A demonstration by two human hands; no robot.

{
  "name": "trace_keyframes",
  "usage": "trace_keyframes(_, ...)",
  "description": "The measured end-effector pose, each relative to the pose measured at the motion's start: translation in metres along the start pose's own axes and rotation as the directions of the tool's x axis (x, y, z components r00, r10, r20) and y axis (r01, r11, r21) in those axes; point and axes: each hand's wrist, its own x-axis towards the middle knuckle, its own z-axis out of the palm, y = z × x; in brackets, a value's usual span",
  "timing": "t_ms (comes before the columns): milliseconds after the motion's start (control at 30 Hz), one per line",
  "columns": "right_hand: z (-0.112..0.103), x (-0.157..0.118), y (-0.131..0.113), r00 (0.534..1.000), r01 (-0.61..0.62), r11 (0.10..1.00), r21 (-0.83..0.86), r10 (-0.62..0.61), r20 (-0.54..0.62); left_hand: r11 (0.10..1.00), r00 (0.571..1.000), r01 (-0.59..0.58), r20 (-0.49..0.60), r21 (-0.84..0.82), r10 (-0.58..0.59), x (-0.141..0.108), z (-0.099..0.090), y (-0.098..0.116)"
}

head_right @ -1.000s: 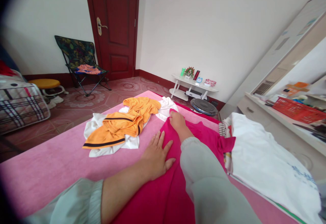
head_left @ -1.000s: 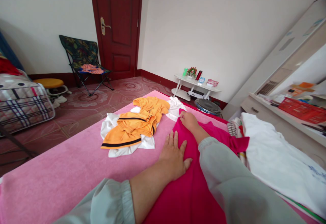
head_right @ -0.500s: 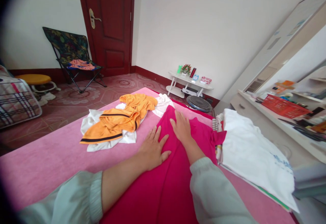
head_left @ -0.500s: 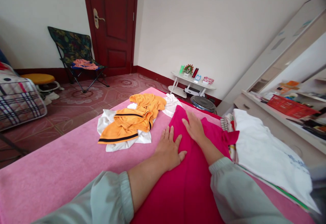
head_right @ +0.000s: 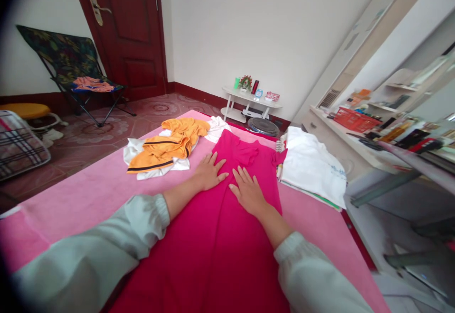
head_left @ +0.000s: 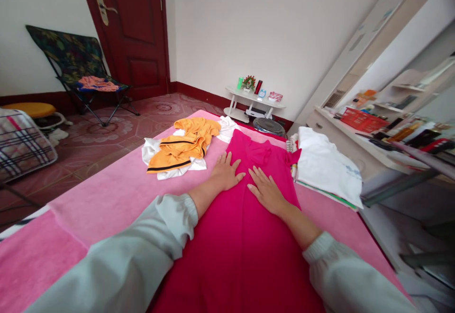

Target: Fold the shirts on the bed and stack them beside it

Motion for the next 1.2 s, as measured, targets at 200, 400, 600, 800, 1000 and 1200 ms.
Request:
trace_keyframes(200,-0.003,-0.049,-0.016,1.000,0.011,1.000,-0.016,-0.012,-0.021,0.997,0.998,-0.055,0.023,0.059,0.053,-0.022,-0.006,0.001)
trace_keyframes(400,-0.004,-0.098,-0.024,1.000,0.005,1.000,0.007,-0.005,-0.013,0.992,0.993,-0.115,0.012,0.055,0.115,-0.076,-0.016,-0.005)
trace_keyframes(600,-0.016,-0.126,-0.025,1.000,0.016,0.996,0.084,-0.016,0.002,0.959,0.949,-0.282,0.151,0.015,0.276,-0.126,-0.032,0.000)
trace_keyframes(800,-0.034,-0.184,-0.020,0.973,-0.207,0.976,0.064,0.212,-0.095,0.846,0.829,-0.489,0.188,-0.212,0.526,-0.134,-0.048,0.018)
trace_keyframes(1000,-0.050,-0.239,-0.022,0.795,-0.606,0.796,0.000,0.605,0.037,0.719,0.756,-0.591,0.061,-0.364,0.652,-0.097,-0.046,0.049)
trace_keyframes(1200,-0.052,-0.240,-0.034,0.822,-0.566,0.820,0.089,0.552,0.144,0.742,0.794,-0.548,0.040,-0.386,0.607,-0.075,-0.027,0.074)
